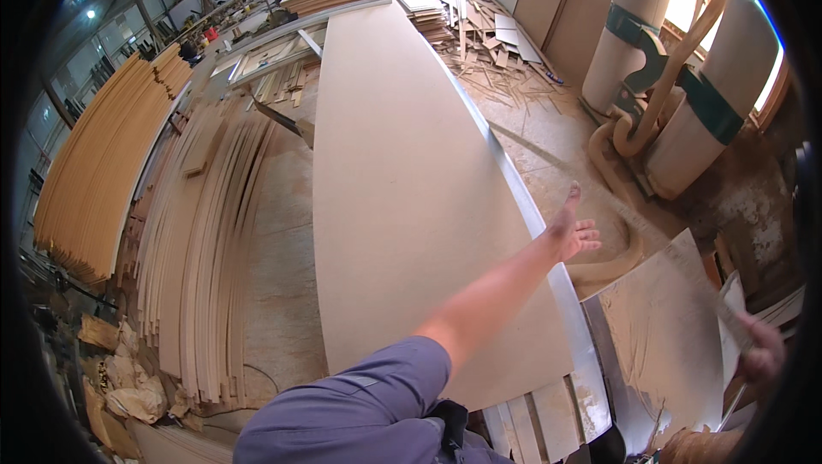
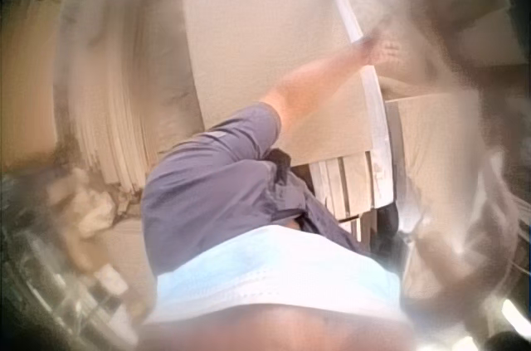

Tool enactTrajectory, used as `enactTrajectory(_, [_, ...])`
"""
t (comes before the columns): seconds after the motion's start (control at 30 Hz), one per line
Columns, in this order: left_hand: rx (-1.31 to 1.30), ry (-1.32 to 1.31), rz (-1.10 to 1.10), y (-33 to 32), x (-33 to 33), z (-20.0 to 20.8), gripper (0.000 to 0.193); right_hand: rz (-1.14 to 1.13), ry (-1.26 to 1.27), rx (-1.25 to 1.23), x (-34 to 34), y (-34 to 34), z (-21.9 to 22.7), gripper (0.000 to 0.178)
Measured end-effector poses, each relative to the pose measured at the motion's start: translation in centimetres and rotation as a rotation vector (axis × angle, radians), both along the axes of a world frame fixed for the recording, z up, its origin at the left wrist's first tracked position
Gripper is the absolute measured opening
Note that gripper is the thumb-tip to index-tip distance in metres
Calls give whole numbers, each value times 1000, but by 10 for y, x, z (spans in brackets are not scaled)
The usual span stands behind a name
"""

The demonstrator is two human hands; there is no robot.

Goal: The person repeatedly positions large light-colored wood panels on a table saw, feeds them through the blade to cut narrow strips, and removes the offcuts. The process is repeated multiple times with different panels.

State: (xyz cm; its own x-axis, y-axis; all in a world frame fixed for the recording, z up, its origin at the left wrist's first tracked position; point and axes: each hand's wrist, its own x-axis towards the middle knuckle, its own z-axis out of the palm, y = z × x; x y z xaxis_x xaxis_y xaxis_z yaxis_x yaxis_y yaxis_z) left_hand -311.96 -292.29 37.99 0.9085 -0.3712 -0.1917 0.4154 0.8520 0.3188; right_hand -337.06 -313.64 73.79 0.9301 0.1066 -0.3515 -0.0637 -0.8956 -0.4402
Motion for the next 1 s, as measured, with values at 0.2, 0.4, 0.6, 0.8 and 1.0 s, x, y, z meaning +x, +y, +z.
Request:
enactTrajectory(0.2, [-199, 342, 56, -21, -2, 20, 77, -166, 114, 251, -81, -32, -104, 76])
enactTrajectory(0.4, [159, 305, 90, -59, -45, -43, 14, 90, -119, 454, -161, -57, -234, 61])
enactTrajectory(0.6, [221, 164, 95, -43, -88, -54, 18, -3, -114, 573, -198, -42, -329, 65])
enactTrajectory(0.8, [333, -19, 210, 15, -94, -15, 16, 68, -112, 668, -194, -32, -385, 77])
enactTrajectory(1.0, [560, -85, 464, 144, -126, 43, 10, 463, -14, 794, -169, 26, -436, 91])
